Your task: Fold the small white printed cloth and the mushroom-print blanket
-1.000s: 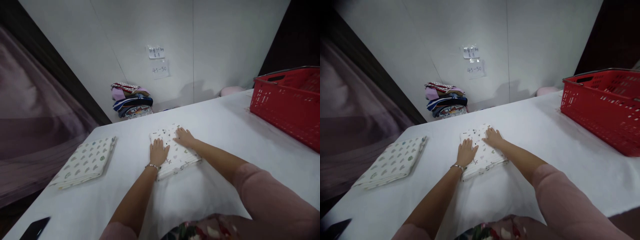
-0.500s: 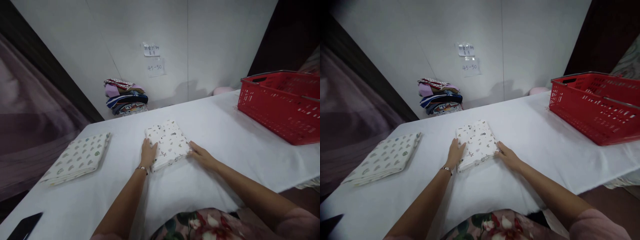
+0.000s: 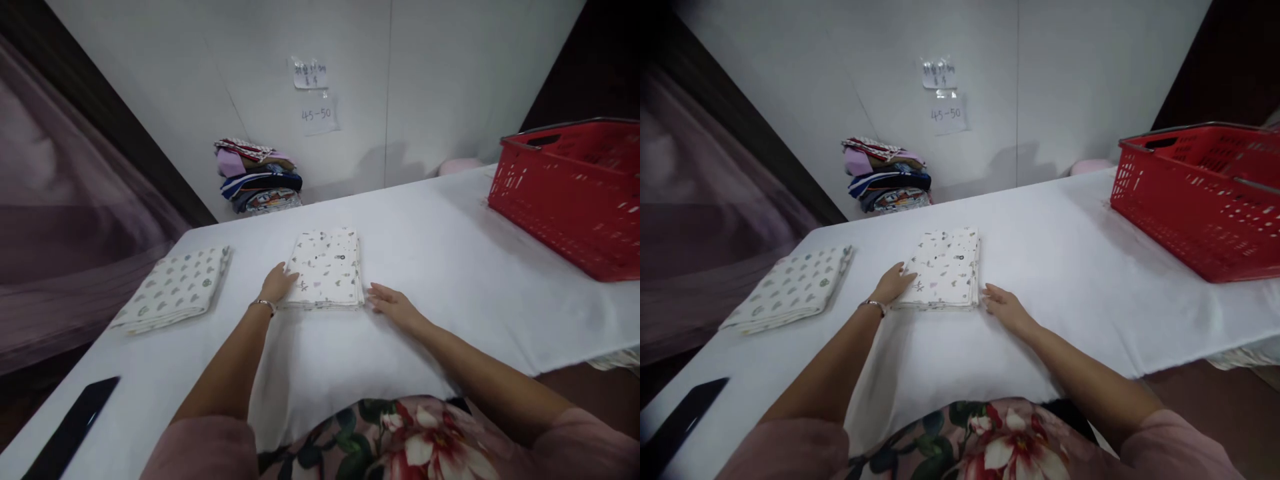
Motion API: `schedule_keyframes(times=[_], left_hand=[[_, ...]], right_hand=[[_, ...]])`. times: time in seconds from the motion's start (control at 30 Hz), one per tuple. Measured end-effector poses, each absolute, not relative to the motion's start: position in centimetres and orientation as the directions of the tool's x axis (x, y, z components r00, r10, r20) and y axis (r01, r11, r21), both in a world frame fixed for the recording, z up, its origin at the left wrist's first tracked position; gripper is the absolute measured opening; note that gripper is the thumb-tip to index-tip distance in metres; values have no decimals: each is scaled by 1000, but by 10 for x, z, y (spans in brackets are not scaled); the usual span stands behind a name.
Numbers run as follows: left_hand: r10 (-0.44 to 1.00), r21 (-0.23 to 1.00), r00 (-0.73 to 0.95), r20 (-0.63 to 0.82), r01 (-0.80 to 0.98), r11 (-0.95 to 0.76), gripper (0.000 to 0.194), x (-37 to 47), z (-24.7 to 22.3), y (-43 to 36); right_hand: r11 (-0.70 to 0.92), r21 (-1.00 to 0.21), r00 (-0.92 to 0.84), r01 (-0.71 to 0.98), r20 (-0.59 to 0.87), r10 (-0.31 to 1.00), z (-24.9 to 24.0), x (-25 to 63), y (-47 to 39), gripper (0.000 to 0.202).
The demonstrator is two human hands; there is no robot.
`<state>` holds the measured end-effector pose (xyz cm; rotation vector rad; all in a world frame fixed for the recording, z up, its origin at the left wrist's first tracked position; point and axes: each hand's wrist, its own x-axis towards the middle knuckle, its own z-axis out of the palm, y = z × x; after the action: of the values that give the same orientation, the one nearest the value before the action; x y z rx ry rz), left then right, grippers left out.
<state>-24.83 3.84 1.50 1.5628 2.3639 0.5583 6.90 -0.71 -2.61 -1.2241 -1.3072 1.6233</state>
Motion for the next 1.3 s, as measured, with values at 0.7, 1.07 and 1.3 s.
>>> schedule_keyframes(times=[0.7, 1.07, 1.3], left_hand=[[925, 385, 243, 293, 855, -347, 19, -133, -1, -33], [922, 385, 224, 316, 858, -340, 18, -130, -7, -30], [924, 434, 178, 339, 842, -322, 17, -125, -7, -33]], right_hand=[[-214, -967, -417, 137, -252, 873, -24, 56, 4, 8], [-173, -971, -461, 168, -232, 856, -24, 54, -1, 9], [-268, -938, -454, 220, -341, 823, -17, 47, -5, 18]])
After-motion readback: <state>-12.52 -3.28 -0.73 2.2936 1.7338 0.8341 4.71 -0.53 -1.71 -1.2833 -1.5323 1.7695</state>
